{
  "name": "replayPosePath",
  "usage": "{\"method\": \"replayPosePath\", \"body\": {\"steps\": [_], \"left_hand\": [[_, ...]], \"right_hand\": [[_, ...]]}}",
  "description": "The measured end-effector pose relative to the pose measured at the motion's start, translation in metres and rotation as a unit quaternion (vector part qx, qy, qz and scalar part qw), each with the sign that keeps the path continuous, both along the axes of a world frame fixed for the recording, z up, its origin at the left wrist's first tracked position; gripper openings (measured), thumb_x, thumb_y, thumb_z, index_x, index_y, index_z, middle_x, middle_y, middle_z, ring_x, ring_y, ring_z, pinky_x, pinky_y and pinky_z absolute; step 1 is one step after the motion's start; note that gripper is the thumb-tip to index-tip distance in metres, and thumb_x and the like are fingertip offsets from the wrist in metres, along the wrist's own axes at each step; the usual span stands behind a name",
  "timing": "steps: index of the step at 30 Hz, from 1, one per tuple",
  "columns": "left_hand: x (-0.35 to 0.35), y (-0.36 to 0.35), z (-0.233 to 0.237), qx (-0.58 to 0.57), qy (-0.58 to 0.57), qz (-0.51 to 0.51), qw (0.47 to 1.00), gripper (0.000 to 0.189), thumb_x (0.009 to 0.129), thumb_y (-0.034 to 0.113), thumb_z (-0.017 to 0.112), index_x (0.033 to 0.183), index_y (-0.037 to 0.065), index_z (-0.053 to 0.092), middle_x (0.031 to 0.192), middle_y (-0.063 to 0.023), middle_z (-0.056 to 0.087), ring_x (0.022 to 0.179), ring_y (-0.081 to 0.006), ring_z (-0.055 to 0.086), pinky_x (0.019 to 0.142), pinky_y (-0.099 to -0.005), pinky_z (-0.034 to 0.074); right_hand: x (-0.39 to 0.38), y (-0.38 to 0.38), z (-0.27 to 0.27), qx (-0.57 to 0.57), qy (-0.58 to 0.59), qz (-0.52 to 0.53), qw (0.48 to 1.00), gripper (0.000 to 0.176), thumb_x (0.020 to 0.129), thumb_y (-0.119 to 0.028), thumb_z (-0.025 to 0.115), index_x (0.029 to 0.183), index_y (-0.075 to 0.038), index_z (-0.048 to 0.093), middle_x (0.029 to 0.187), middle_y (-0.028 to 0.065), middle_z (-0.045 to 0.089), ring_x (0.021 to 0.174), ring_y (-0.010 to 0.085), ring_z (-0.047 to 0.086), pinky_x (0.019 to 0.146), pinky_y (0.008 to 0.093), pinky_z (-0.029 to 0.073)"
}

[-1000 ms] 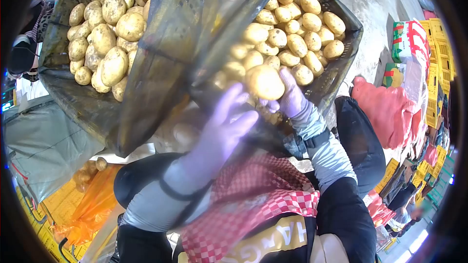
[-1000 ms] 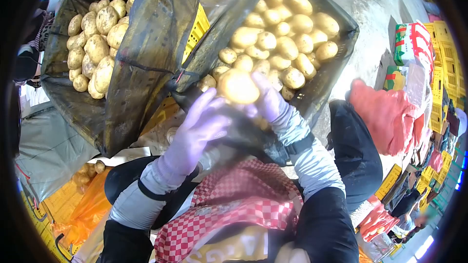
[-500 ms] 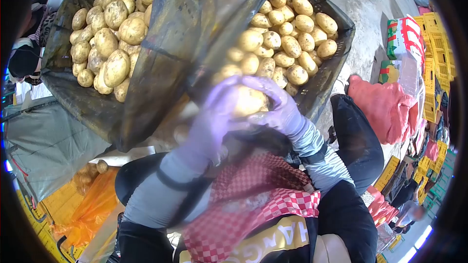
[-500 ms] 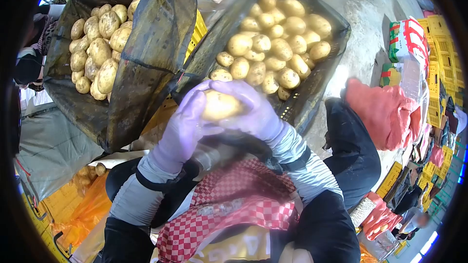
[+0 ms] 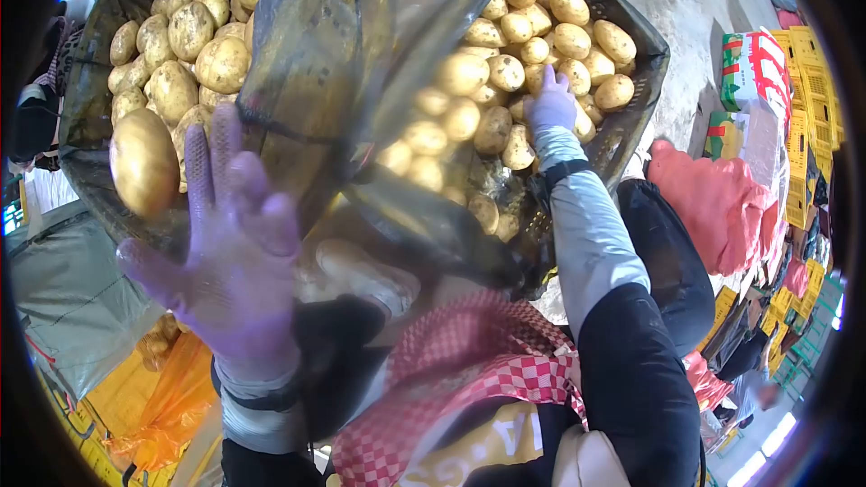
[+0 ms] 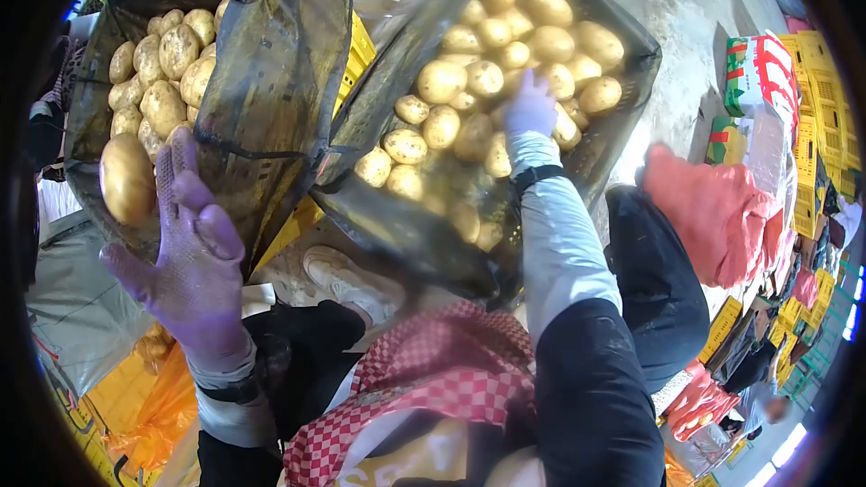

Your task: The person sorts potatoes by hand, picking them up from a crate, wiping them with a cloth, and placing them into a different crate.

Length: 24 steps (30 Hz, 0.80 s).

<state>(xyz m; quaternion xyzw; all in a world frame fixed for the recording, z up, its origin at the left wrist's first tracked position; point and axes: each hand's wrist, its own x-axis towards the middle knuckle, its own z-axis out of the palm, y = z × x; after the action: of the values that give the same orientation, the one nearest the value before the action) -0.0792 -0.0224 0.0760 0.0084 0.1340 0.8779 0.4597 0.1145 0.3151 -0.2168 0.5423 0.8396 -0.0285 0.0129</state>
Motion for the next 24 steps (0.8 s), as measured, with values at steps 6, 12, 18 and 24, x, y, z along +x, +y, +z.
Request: {"method": "replayPosePath", "body": {"steps": [6, 12, 18, 24], "left_hand": [[0.027, 0.012, -0.017, -0.123, 0.02, -0.104, 0.987, 0.074, 0.099, 0.052, 0.044, 0.154, 0.009, 0.019, 0.156, -0.0153, 0.029, 0.126, -0.0299, 0.049, 0.105, -0.0469, 0.042], [0.048, 0.02, -0.027, -0.303, 0.026, -0.155, 0.94, 0.064, 0.102, 0.051, 0.035, 0.151, 0.008, 0.029, 0.147, -0.0165, 0.042, 0.122, -0.0308, 0.052, 0.104, -0.0427, 0.041], [0.08, 0.015, -0.048, -0.301, 0.19, -0.266, 0.896, 0.059, 0.103, 0.042, 0.039, 0.15, 0.007, 0.031, 0.15, -0.0154, 0.036, 0.12, -0.0275, 0.056, 0.099, -0.041, 0.047], [0.082, 0.022, -0.042, -0.291, 0.015, -0.337, 0.895, 0.055, 0.102, 0.047, 0.042, 0.143, 0.011, 0.04, 0.129, -0.009, 0.06, 0.106, -0.0261, 0.064, 0.09, -0.0376, 0.05]], "right_hand": [[-0.017, 0.017, 0.02, -0.041, -0.089, 0.023, 0.995, 0.08, 0.073, -0.03, 0.076, 0.144, -0.018, 0.04, 0.131, 0.0127, 0.056, 0.106, 0.0347, 0.062, 0.088, 0.0467, 0.052], [0.032, 0.008, 0.018, -0.412, 0.497, -0.042, 0.763, 0.057, 0.083, -0.027, 0.072, 0.128, -0.001, 0.051, 0.109, 0.0138, 0.063, 0.097, 0.023, 0.062, 0.081, 0.0332, 0.053], [0.02, -0.096, 0.156, -0.432, 0.477, 0.116, 0.757, 0.035, 0.092, -0.021, 0.06, 0.118, 0.001, 0.059, 0.109, 0.0121, 0.066, 0.096, 0.0168, 0.064, 0.083, 0.03, 0.052], [0.007, -0.14, 0.203, -0.545, 0.513, 0.037, 0.663, 0.026, 0.097, -0.017, 0.055, 0.112, -0.001, 0.068, 0.113, 0.0084, 0.067, 0.098, 0.0134, 0.062, 0.089, 0.0275, 0.049]]}}
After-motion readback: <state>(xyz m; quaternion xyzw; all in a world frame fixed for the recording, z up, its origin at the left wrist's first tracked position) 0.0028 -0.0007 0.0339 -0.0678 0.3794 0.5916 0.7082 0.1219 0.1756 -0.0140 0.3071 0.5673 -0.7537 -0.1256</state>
